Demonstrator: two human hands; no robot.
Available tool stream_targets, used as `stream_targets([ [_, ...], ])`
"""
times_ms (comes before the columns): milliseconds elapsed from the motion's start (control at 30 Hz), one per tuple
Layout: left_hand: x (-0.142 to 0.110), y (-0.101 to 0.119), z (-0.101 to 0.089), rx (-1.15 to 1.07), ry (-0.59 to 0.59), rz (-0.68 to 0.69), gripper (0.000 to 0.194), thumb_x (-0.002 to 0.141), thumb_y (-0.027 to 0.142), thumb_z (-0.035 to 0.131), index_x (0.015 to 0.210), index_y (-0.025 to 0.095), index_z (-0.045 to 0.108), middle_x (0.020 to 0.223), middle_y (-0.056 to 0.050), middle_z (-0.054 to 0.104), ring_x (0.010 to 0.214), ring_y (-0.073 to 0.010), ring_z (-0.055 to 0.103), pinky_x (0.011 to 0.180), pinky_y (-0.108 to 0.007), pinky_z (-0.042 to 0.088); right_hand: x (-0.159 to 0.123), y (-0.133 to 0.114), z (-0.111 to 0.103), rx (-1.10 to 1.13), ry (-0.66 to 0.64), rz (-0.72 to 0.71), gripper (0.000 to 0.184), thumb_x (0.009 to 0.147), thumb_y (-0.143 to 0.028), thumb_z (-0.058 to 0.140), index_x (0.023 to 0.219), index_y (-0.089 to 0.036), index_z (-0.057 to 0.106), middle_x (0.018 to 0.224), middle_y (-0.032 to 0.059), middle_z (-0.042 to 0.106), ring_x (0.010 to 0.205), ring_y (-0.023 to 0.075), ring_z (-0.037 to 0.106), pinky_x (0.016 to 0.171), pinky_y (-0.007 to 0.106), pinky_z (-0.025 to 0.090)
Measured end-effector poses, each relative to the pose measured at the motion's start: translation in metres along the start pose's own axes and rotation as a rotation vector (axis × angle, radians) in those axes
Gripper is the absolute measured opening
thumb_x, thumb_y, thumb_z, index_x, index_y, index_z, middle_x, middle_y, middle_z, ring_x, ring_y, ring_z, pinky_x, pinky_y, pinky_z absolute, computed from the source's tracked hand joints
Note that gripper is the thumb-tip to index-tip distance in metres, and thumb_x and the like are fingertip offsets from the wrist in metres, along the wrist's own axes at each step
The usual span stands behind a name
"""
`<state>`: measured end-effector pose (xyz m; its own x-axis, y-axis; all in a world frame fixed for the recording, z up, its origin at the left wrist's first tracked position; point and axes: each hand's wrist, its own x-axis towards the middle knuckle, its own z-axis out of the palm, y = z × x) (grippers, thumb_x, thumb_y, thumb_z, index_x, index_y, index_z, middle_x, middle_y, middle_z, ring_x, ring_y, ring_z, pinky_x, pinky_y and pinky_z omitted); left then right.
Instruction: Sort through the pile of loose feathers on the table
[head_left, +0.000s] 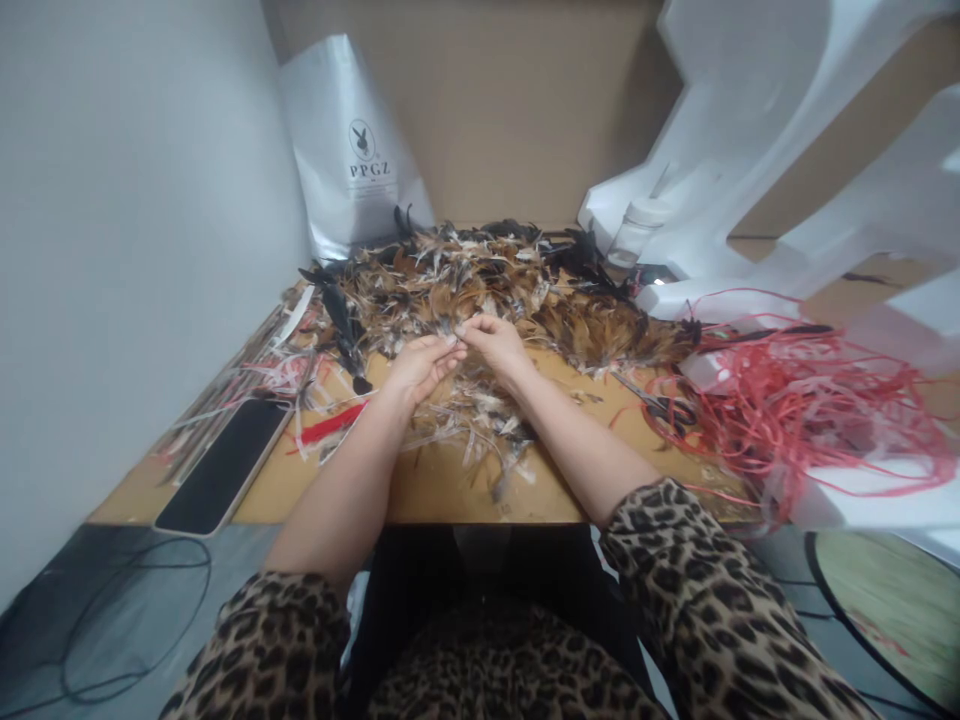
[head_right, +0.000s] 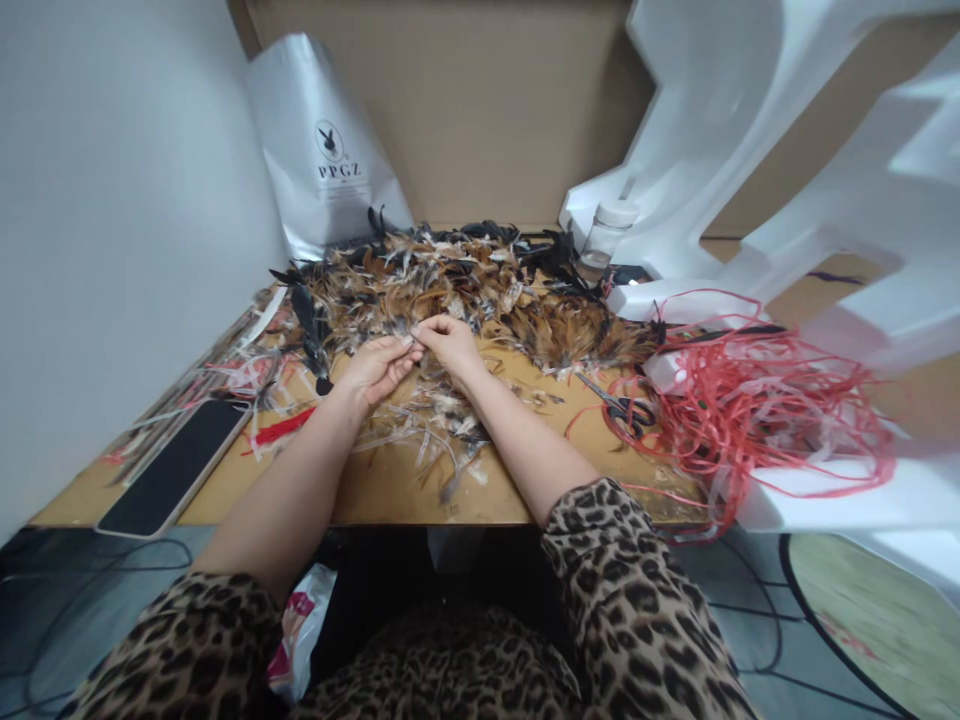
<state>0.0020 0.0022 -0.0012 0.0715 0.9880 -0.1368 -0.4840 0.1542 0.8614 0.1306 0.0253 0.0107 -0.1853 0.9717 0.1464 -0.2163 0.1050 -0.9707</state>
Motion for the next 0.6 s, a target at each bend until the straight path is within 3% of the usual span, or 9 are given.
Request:
stream_targets([
  [300, -0.0008, -0.0004, -0.0015, 0.097, -0.004, 0.032, 0.008, 0.068, 0.014, 0.065, 0.070, 0.006, 0.062, 0.064, -0.007, 0.065, 0.053, -0.0060, 0.059, 0.051, -0.013, 0.046, 0.0025, 0.0041, -0.0019, -0.005, -0.005, 0.010, 0.024, 0.053, -0.033, 0.071, 0.065, -0.016, 0.060, 0.061, -0.0032, 0.058, 0.057, 0.0076, 0.049, 0.060, 0.022, 0.040],
  [600, 0.0010, -0.0038, 0.0010, 0.301, 0.074, 0.117, 0.017, 0.063, 0.021, 0.070, 0.068, 0.008, 0.061, 0.063, -0.009, 0.066, 0.057, -0.0126, 0.063, 0.052, -0.019, 0.048, 0.0021, 0.0054, -0.0027, -0.039, -0.008, 0.006, 0.024, 0.054, -0.034, 0.070, 0.055, -0.016, 0.055, 0.053, -0.0049, 0.052, 0.052, 0.0068, 0.045, 0.054, 0.021, 0.037],
])
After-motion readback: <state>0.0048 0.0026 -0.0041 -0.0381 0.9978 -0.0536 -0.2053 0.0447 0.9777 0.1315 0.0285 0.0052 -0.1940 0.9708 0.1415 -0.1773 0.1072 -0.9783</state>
